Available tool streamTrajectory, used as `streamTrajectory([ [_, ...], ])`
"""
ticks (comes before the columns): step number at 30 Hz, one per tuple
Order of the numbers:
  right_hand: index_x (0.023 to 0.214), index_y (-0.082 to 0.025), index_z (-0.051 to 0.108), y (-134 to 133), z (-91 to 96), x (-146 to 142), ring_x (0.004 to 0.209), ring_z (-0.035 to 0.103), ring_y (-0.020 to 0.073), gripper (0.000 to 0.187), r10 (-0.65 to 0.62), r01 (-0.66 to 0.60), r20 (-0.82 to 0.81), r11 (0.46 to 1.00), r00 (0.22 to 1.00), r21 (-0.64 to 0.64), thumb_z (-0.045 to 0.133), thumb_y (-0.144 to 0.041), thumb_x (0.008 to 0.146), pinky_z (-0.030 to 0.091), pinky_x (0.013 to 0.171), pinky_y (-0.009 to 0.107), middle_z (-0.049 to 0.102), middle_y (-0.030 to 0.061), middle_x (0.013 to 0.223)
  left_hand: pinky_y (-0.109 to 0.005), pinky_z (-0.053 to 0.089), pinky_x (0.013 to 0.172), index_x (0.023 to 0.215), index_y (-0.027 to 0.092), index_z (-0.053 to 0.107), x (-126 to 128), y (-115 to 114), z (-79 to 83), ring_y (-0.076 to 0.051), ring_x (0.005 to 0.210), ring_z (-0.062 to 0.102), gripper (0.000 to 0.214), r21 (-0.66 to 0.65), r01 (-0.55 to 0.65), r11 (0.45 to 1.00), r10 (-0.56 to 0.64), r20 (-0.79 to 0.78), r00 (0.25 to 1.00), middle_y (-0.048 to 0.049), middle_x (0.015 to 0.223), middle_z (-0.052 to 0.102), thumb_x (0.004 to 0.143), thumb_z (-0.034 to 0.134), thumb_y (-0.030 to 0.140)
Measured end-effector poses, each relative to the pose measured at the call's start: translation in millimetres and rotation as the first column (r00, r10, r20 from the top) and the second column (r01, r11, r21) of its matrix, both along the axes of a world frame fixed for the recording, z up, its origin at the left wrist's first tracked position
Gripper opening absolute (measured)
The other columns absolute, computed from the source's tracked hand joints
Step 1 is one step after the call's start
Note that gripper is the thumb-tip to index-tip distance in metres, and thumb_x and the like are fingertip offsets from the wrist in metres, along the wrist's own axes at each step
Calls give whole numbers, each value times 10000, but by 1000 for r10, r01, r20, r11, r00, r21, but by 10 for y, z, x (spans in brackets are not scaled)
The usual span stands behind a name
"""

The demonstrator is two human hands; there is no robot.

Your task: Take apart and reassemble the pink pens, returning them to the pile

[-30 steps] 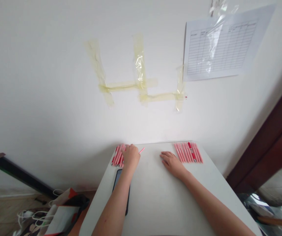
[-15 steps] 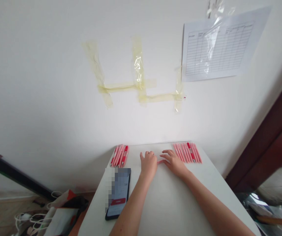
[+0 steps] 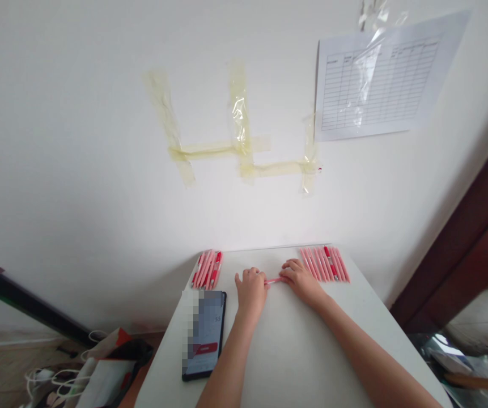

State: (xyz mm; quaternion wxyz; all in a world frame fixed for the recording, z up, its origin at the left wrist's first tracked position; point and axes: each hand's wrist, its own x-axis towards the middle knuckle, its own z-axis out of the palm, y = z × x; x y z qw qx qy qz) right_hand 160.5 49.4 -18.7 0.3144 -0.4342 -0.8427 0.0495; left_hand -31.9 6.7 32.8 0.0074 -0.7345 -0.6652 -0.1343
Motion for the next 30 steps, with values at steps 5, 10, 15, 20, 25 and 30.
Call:
streamTrajectory([
  [5, 1080, -222, 743, 10, 16, 38, 1217, 531, 260, 250, -15, 15, -11, 1000, 1000, -19, 506, -224, 1002, 493, 1029, 439, 664, 107, 1148, -563, 316, 1150, 1002, 264, 728, -55, -40, -38, -249, 1185, 540, 157, -5, -71, 997, 71, 30, 997, -60, 1189, 670, 914, 598, 264],
  [10, 1153, -224, 727, 14, 0, 49, 1247, 510, 266, 271, -24, 25, 18, 1000, 1000, -12, 512, -201, 989, 484, 1045, 449, 659, 110, 1169, -545, 300, 1162, 998, 264, 726, -81, -26, -122, -235, 1174, 538, 192, 21, -67, 998, 65, 85, 994, -54, 1171, 666, 928, 552, 224],
  [15, 1113, -242, 752, 23, 7, 62, 1272, 488, 273, 273, -29, 29, 67, 1000, 997, 1, 502, -227, 1002, 473, 1052, 451, 661, 107, 1178, -523, 310, 1160, 984, 264, 728, -89, -25, -174, -233, 1171, 541, 160, 66, -87, 994, 79, 117, 990, -47, 1156, 667, 908, 591, 232],
  [20, 1067, -244, 760, 21, 46, 79, 1271, 492, 268, 274, -53, 53, 79, 999, 996, 5, 498, -208, 996, 467, 1048, 440, 674, 101, 1153, -538, 289, 1171, 956, 252, 734, -92, -15, -181, -248, 1220, 521, 137, 65, -134, 989, 123, 144, 982, -50, 1208, 666, 887, 622, 215],
  [25, 1105, -252, 745, 10, 81, 95, 1269, 498, 280, 312, -73, 72, 79, 997, 994, 13, 462, -177, 997, 469, 1031, 454, 684, 103, 1152, -544, 273, 1185, 967, 262, 735, -89, -10, -175, -248, 1247, 508, 160, 64, -135, 989, 124, 160, 979, -55, 1244, 652, 901, 596, 215],
  [30, 1103, -256, 741, 41, 77, 140, 1237, 518, 292, 301, -89, 88, 48, 996, 995, 28, 454, -234, 1015, 486, 989, 452, 693, 107, 1099, -548, 271, 1189, 980, 270, 730, -85, -3, -182, -250, 1267, 493, 160, 83, -148, 986, 130, 183, 974, -51, 1278, 632, 903, 596, 229],
])
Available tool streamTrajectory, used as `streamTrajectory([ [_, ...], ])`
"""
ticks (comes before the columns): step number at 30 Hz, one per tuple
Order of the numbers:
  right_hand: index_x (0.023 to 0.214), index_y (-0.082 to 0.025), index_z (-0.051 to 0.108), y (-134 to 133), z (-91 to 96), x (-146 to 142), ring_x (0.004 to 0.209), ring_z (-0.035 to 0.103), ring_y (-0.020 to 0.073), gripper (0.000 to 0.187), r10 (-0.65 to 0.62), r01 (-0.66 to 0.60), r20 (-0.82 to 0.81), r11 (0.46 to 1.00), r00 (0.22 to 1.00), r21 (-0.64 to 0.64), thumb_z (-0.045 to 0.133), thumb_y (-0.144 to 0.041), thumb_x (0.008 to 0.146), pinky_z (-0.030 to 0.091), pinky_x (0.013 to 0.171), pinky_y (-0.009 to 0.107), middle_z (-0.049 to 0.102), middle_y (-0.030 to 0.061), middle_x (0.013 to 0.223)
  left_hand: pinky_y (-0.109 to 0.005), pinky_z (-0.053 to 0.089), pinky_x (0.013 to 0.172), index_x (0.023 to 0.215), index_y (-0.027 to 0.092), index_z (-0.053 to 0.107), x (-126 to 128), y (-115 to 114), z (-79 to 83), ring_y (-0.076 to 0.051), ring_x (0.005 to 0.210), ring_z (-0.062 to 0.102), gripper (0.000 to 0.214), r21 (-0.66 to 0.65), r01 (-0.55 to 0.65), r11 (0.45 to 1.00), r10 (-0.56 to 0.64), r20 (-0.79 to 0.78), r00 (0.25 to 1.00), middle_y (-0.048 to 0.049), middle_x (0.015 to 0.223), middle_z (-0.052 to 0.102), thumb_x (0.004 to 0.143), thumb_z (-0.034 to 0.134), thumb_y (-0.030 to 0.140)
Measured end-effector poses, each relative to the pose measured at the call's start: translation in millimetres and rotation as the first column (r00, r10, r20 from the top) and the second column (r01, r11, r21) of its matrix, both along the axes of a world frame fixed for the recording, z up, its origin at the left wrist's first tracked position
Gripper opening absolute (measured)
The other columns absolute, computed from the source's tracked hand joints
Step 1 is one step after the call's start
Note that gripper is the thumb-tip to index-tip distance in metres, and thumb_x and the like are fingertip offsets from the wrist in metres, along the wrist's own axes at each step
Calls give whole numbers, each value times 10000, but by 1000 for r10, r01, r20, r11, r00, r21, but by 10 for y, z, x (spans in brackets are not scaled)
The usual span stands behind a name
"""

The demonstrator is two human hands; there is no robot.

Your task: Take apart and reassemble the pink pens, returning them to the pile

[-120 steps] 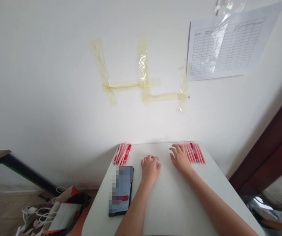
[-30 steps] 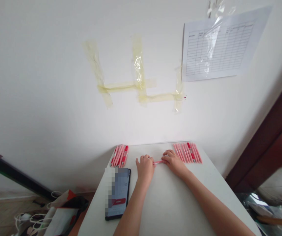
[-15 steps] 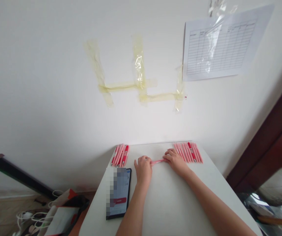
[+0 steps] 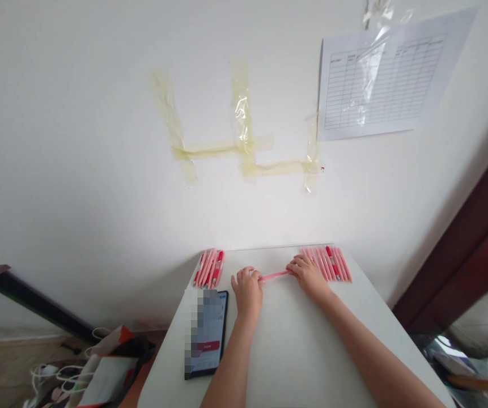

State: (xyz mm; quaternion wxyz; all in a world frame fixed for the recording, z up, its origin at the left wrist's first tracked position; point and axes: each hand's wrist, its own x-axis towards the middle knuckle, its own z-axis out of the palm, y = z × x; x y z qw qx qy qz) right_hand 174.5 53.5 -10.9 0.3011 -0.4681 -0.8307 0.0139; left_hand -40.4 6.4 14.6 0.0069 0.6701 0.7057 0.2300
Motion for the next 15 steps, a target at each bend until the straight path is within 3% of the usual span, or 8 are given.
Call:
streamTrajectory([
  [9, 1097, -245, 760, 33, 0, 75, 1228, 525, 308, 308, 3, -3, -26, 1000, 1000, -6, 464, -236, 1012, 458, 1027, 484, 710, 101, 977, -580, 237, 1208, 925, 284, 756, -16, 3, 18, -252, 1259, 493, 154, 43, 25, 999, -26, 21, 999, -34, 1246, 652, 906, 609, 245],
  [15, 1043, -292, 794, 51, -6, 103, 1215, 536, 319, 293, -1, 3, -61, 1000, 998, 31, 521, -209, 979, 451, 1031, 502, 721, 89, 914, -586, 215, 1214, 897, 298, 778, -27, 1, 17, -258, 1274, 466, 220, 42, 24, 999, -24, 0, 1000, -29, 1268, 647, 919, 573, 221],
])
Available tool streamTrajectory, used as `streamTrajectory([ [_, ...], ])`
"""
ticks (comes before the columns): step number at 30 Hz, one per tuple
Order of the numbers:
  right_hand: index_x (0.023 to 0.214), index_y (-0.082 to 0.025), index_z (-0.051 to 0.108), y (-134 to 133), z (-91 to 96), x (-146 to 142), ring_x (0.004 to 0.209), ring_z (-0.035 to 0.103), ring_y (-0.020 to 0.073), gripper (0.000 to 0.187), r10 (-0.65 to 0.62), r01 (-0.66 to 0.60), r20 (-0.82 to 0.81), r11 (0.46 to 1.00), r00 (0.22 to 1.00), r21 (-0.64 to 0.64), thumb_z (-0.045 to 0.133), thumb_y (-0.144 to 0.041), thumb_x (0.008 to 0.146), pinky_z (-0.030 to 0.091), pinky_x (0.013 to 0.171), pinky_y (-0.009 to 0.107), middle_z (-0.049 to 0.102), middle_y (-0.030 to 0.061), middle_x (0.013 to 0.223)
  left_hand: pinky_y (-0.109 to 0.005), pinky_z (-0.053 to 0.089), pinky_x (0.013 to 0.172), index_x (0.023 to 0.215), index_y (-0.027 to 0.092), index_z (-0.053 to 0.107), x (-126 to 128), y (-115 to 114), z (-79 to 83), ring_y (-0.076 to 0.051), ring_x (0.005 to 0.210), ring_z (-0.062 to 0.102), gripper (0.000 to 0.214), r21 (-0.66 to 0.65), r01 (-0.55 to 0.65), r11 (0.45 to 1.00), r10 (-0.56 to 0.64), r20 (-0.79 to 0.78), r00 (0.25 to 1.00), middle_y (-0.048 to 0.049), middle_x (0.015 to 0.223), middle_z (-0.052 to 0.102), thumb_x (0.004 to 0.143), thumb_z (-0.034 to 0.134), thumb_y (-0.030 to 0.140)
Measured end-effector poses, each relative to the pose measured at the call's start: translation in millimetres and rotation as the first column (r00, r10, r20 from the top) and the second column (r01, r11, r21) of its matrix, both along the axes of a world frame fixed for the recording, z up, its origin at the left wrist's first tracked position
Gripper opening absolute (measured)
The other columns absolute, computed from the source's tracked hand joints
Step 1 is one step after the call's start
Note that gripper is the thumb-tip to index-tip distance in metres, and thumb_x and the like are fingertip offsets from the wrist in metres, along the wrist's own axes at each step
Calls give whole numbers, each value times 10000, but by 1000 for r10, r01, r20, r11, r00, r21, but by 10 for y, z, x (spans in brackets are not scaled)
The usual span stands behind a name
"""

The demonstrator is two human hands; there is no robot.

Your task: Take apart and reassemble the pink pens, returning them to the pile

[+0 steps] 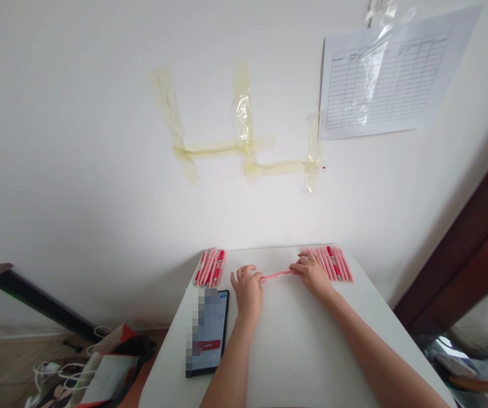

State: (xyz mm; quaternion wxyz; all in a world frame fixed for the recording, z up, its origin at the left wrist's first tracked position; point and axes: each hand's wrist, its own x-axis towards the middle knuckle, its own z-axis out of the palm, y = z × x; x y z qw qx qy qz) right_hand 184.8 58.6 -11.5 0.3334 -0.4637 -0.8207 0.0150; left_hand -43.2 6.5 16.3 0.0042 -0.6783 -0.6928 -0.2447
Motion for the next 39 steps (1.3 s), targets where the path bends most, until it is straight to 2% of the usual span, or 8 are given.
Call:
streamTrajectory([
  [5, 987, -317, 804, -2, 9, 5, 1186, 543, 328, 245, -22, 22, -17, 999, 1000, 23, 573, -239, 959, 385, 1079, 557, 726, 65, 880, -574, 220, 1206, 892, 296, 790, -13, 11, 7, -273, 1259, 455, 218, 7, 9, 1000, -9, -18, 1000, -55, 1227, 648, 911, 582, 231],
  [10, 960, -346, 800, -12, 8, -9, 1210, 532, 339, 219, -63, 62, 6, 998, 998, 17, 605, -248, 939, 227, 1156, 658, 726, 52, 865, -560, 298, 1168, 887, 273, 804, -8, 12, 44, -289, 1240, 481, 231, 16, 15, 1000, -15, -17, 1000, -83, 1171, 644, 904, 580, 217],
  [15, 872, -337, 788, -21, 28, -12, 1235, 530, 327, 232, -86, 86, 7, 995, 996, 51, 605, -207, 928, 103, 1184, 699, 702, 37, 805, -593, 285, 1186, 853, 260, 802, 22, 5, 37, -296, 1260, 485, 250, -14, -13, 1000, 13, 5, 1000, -72, 1182, 658, 904, 563, 203],
  [19, 909, -316, 773, -42, 59, -7, 1246, 527, 327, 184, -92, 91, 14, 994, 996, 66, 612, -230, 934, 111, 1191, 697, 721, 47, 884, -666, 218, 1198, 865, 283, 794, 32, 8, 2, -312, 1323, 442, 242, -6, -28, 1000, 28, 13, 1000, -53, 1282, 620, 897, 571, 195],
  [23, 1209, -323, 700, -90, 82, -31, 1232, 531, 319, 271, -109, 107, 51, 993, 993, 39, 616, -304, 952, 106, 1198, 698, 709, 69, 1074, -674, 215, 1195, 864, 288, 795, 32, 14, -16, -338, 1368, 388, 215, 8, -50, 999, 50, 35, 998, -62, 1344, 583, 893, 593, 222],
  [25, 1277, -322, 665, -114, 86, -50, 1232, 525, 315, 317, -124, 121, 82, 992, 989, 37, 590, -363, 972, 95, 1198, 703, 689, 72, 1116, -654, 231, 1195, 863, 293, 797, 29, 18, -17, -333, 1363, 399, 219, 28, -66, 997, 64, 52, 997, -62, 1333, 584, 894, 591, 224],
  [31, 971, -292, 736, -112, 83, -69, 1228, 518, 296, 261, -153, 147, 138, 988, 978, 57, 490, -359, 1023, 103, 1195, 705, 690, 52, 1105, -619, 250, 1181, 865, 292, 808, 25, 27, -27, -339, 1347, 417, 219, 58, -73, 996, 68, 89, 994, -67, 1300, 593, 875, 605, 210],
  [39, 952, -272, 694, -93, 86, -57, 1269, 505, 318, 126, -120, 116, 78, 992, 990, 56, 572, -288, 977, 129, 1181, 716, 712, 47, 1086, -647, 237, 1166, 863, 277, 804, 26, 31, -72, -340, 1313, 431, 225, 55, -63, 997, 58, 81, 995, -85, 1254, 615, 881, 593, 201],
])
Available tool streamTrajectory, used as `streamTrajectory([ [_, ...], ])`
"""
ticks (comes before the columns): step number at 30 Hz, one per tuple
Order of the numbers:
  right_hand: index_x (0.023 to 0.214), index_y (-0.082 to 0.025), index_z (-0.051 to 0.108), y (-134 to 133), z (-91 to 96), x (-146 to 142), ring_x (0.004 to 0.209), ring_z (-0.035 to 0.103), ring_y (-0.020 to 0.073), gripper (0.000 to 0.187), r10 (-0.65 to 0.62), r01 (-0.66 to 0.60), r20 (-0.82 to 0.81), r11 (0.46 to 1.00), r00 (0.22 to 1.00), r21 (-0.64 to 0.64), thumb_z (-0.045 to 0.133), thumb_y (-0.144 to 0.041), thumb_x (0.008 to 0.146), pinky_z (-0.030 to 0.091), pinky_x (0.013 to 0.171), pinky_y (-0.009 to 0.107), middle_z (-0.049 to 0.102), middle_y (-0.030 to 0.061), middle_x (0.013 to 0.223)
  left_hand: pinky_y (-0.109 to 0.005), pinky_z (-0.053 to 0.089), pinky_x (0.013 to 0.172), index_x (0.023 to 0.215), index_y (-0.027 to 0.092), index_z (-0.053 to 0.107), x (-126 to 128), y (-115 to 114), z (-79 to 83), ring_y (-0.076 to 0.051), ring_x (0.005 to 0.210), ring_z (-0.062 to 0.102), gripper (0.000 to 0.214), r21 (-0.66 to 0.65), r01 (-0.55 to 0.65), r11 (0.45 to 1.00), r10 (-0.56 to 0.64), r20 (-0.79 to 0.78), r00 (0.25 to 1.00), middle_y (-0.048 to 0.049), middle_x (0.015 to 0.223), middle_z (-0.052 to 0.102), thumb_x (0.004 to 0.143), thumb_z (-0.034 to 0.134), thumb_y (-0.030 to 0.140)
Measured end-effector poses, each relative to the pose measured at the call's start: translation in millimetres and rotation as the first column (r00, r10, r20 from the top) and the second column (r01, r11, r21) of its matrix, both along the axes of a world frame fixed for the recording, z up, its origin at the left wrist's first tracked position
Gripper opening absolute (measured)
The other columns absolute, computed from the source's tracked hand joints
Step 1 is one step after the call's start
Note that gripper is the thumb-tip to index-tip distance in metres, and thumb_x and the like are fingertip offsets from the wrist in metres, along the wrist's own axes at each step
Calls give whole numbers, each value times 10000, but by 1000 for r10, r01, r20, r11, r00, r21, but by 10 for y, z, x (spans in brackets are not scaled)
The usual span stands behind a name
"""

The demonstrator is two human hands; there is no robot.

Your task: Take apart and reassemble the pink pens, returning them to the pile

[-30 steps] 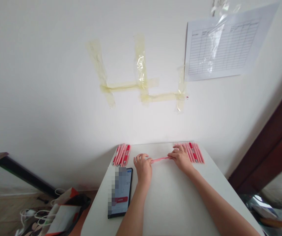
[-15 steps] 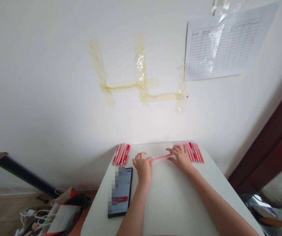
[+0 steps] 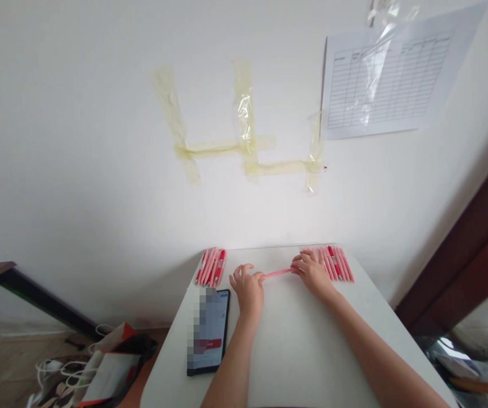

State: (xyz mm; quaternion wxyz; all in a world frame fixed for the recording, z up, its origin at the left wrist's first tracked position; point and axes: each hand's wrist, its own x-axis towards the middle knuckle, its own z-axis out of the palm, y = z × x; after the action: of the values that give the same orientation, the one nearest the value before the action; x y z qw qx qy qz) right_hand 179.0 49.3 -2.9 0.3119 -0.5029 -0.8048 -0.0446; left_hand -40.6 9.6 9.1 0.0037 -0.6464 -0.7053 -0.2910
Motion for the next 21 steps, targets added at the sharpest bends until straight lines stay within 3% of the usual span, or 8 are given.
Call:
streamTrajectory([
  [5, 1006, -270, 667, -4, -1, 28, 1275, 514, 312, 106, 3, -4, -16, 1000, 1000, -16, 592, -235, 939, 135, 1181, 708, 710, 58, 1083, -655, 287, 1159, 821, 279, 796, -14, 38, -62, -317, 1288, 462, 200, 55, -20, 998, 20, -12, 1000, -76, 1219, 631, 858, 619, 195],
  [10, 1205, -299, 658, -17, -6, 37, 1273, 515, 313, 253, 9, -9, -16, 1000, 1000, -13, 569, -346, 972, 99, 1192, 712, 701, 73, 1141, -646, 302, 1157, 810, 278, 797, -17, 55, -76, -309, 1277, 476, 178, 68, -18, 997, 18, 4, 1000, -78, 1217, 634, 835, 647, 186],
  [16, 941, -277, 709, -12, 7, 45, 1245, 517, 310, 172, 17, -17, 21, 1000, 1000, -19, 542, -280, 983, 127, 1172, 732, 699, 56, 1138, -608, 301, 1156, 830, 284, 801, -4, 28, -22, -309, 1284, 458, 177, 34, -7, 999, 6, 32, 999, -75, 1235, 617, 845, 643, 206],
  [21, 964, -267, 672, 8, 3, 45, 1245, 518, 294, 78, 33, -33, 14, 999, 999, -31, 595, -273, 957, 183, 1179, 696, 700, 47, 1128, -603, 309, 1160, 830, 296, 802, 3, 12, 10, -305, 1286, 459, 178, 24, -20, 1000, 20, 31, 999, -70, 1238, 624, 845, 654, 197],
])
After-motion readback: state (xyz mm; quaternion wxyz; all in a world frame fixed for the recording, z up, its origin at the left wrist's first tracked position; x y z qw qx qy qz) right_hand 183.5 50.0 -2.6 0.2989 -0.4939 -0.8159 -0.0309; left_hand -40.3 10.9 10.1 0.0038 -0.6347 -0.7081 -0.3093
